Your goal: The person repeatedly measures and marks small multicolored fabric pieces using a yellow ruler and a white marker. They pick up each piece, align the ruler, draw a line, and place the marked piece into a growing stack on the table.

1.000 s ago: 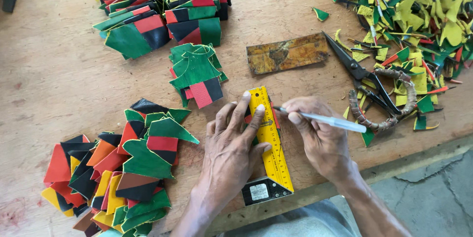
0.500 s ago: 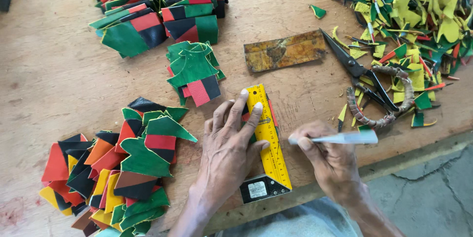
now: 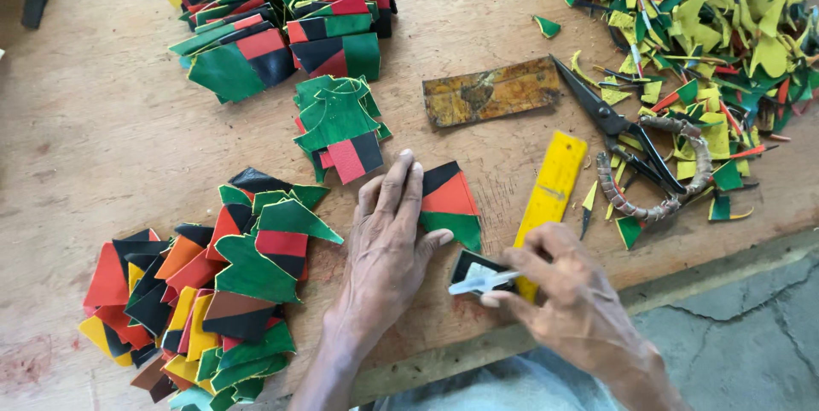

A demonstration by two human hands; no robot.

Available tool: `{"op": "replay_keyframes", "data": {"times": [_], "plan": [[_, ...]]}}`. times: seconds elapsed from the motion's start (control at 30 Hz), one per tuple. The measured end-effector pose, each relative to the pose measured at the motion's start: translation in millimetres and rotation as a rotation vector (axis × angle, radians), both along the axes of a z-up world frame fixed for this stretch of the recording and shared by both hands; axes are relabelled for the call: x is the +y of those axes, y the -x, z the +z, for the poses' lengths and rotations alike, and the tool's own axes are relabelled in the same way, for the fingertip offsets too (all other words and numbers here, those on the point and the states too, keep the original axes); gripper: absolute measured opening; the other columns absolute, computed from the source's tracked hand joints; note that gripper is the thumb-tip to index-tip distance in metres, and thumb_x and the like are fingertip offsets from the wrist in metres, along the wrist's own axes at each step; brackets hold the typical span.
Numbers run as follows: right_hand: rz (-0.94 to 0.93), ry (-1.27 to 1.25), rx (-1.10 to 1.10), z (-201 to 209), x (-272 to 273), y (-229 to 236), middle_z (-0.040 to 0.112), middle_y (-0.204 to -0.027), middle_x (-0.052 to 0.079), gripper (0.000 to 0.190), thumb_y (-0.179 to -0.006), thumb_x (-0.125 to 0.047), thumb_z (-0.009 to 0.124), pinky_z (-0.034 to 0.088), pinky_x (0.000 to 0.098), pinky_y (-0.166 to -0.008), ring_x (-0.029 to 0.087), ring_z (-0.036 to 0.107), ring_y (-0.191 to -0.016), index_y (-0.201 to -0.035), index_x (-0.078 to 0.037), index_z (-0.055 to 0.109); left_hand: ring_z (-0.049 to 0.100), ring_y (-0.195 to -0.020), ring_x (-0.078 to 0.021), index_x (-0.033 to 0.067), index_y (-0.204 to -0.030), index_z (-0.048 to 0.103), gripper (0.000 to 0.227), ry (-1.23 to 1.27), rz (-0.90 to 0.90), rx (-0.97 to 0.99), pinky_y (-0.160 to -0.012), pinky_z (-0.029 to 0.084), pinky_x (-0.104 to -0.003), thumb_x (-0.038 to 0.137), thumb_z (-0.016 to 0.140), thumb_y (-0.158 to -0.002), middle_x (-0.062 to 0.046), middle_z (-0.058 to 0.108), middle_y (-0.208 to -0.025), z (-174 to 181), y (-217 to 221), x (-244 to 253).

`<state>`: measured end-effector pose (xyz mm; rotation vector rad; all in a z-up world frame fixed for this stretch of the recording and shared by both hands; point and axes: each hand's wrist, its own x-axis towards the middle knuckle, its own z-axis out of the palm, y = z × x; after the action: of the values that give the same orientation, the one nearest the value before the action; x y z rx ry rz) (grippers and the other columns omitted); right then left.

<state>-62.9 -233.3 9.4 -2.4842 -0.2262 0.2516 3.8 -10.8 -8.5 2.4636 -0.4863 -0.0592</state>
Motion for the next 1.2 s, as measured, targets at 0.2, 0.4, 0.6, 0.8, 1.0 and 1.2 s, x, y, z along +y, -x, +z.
{"op": "replay_keyframes", "data": {"times": [0.2, 0.4, 0.6, 0.8, 1.0, 1.2], "plan": [[0.114, -0.042, -0.189, -7, -16, 9, 0.055, -0.111, 0.014, 0.074, -0.065, -0.048, 0.088, 0.049, 0.0427, -0.091, 0.033, 0.056, -0.108, -0.122, -0.006, 0.066, 0.051, -0.125, -0.0431, -0.0061, -0.132, 0.051, 0.073, 0.152, 0.041, -0.068, -0.106, 0.043, -0.050, 0.016, 0.084, -0.070, -0.024, 0.052, -0.140, 7, 2, -1], [-0.040, -0.037, -0.098, -15, -10, 8, 0.058, -0.104, 0.011, 0.062, -0.058, -0.036, 0.091, 0.051, 0.0419, -0.085, 0.031, 0.058, -0.102, -0.111, -0.011, 0.070, 0.076, -0.093, -0.0317, 0.0026, -0.124, 0.056, 0.032, 0.524, 0.149, 0.101, -0.077, 0.060, -0.040, 0.002, 0.070, -0.095, -0.017, 0.073, -0.103, 20, 4, -3], [-0.064, -0.045, -0.086, -19, -9, 7, 0.058, -0.102, 0.009, 0.061, -0.058, -0.036, 0.091, 0.052, 0.0406, -0.084, 0.028, 0.059, -0.099, -0.110, -0.013, 0.071, 0.077, -0.088, -0.0262, 0.0046, -0.129, 0.055, 0.034, 0.438, 0.245, -0.078, -0.079, 0.060, -0.038, 0.004, 0.067, -0.098, -0.014, 0.073, -0.100, 63, -38, 41], [-0.064, -0.046, -0.116, -20, -10, 8, 0.057, -0.101, 0.009, 0.062, -0.058, -0.039, 0.090, 0.051, 0.0399, -0.084, 0.027, 0.059, -0.098, -0.112, -0.014, 0.072, 0.061, -0.117, -0.0370, 0.0017, -0.133, 0.061, 0.037, 0.054, 0.299, -0.352, -0.100, 0.049, -0.045, 0.004, 0.068, -0.096, -0.018, 0.065, -0.124, 85, -36, 70], [-0.045, -0.010, -0.156, -20, -4, 3, 0.057, -0.101, 0.008, 0.060, -0.057, -0.037, 0.089, 0.050, 0.0405, -0.087, 0.027, 0.057, -0.101, -0.110, -0.016, 0.073, 0.061, -0.106, -0.0346, 0.0015, -0.117, 0.068, 0.031, -0.035, 0.374, -0.117, -0.092, 0.049, -0.044, 0.003, 0.072, -0.086, -0.015, 0.064, -0.113, 80, 2, 92], [0.003, -0.006, -0.213, -22, -1, -7, 0.058, -0.103, 0.006, 0.063, -0.056, -0.035, 0.090, 0.047, 0.0423, -0.090, 0.028, 0.055, -0.103, -0.114, -0.017, 0.073, 0.055, -0.113, -0.0388, 0.0040, -0.103, 0.072, 0.034, -0.073, 0.314, -0.255, -0.094, 0.047, -0.047, 0.000, 0.076, -0.070, -0.017, 0.062, -0.122, 73, 10, 100]]}}
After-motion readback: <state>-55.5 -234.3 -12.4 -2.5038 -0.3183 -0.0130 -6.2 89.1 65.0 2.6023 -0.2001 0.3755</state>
